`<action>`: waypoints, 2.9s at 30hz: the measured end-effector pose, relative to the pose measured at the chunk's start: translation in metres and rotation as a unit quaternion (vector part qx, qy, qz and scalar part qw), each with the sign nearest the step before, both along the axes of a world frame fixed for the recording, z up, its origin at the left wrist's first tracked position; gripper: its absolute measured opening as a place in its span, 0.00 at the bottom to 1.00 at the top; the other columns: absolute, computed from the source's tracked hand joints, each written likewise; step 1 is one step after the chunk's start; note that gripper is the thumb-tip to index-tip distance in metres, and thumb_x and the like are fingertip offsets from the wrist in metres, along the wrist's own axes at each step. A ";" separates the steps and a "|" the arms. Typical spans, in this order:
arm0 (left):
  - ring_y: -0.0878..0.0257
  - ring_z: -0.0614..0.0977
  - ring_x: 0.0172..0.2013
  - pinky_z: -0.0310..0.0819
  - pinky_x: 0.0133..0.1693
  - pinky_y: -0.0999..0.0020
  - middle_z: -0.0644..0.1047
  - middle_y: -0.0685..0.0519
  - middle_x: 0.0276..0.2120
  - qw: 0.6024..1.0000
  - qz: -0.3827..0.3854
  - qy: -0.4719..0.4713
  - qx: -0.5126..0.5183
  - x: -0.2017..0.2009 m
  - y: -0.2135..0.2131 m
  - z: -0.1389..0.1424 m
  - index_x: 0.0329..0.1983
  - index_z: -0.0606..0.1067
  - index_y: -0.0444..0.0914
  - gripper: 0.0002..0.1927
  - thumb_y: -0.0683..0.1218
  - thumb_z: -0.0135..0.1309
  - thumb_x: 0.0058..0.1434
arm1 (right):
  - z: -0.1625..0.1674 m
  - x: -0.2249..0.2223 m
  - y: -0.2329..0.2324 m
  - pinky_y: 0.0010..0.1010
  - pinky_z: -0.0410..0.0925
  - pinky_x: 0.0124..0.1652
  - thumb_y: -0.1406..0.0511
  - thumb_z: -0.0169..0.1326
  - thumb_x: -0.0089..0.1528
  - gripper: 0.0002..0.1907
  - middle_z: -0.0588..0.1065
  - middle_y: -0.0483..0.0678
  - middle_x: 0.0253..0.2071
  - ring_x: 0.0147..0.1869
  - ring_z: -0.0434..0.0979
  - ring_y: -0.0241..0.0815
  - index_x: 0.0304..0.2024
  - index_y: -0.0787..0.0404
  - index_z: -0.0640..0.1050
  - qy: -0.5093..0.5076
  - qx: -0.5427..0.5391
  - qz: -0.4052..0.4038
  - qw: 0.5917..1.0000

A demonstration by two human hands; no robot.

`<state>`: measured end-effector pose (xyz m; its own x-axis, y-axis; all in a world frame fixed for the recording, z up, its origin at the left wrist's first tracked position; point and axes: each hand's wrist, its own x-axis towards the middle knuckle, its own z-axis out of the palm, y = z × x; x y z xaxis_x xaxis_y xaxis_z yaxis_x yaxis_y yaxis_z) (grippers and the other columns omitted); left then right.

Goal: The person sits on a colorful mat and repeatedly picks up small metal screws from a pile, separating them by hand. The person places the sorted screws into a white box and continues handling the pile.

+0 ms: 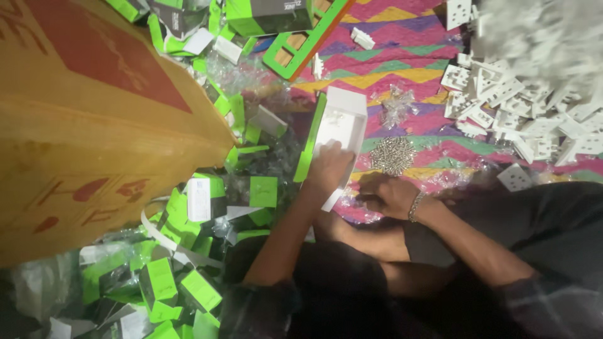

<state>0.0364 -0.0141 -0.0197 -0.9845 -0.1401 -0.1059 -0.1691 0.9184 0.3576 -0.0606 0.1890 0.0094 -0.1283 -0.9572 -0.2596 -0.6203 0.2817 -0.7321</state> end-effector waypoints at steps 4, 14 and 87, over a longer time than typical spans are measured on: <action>0.43 0.74 0.48 0.71 0.47 0.51 0.73 0.44 0.44 0.999 0.000 0.043 -0.020 0.005 -0.001 -0.007 0.35 0.78 0.42 0.07 0.44 0.50 0.56 | 0.000 0.000 0.001 0.40 0.70 0.55 0.58 0.60 0.59 0.17 0.75 0.48 0.57 0.59 0.76 0.51 0.50 0.53 0.81 -0.011 0.013 0.000 1.000; 0.41 0.76 0.43 0.71 0.47 0.47 0.74 0.42 0.38 0.995 0.004 0.086 0.046 0.023 -0.027 -0.023 0.30 0.74 0.37 0.04 0.36 0.49 0.54 | 0.009 0.000 -0.004 0.42 0.70 0.53 0.57 0.58 0.61 0.18 0.76 0.46 0.55 0.56 0.78 0.50 0.53 0.49 0.79 -0.007 0.093 0.010 0.996; 0.65 0.81 0.32 0.77 0.38 0.72 0.80 0.49 0.33 0.596 0.295 0.147 0.732 -0.033 0.112 -0.015 0.47 0.76 0.30 0.11 0.43 0.57 0.69 | 0.008 -0.056 0.023 0.28 0.67 0.32 0.67 0.56 0.66 0.06 0.78 0.46 0.30 0.32 0.76 0.33 0.39 0.65 0.79 -0.313 -0.003 -0.387 0.867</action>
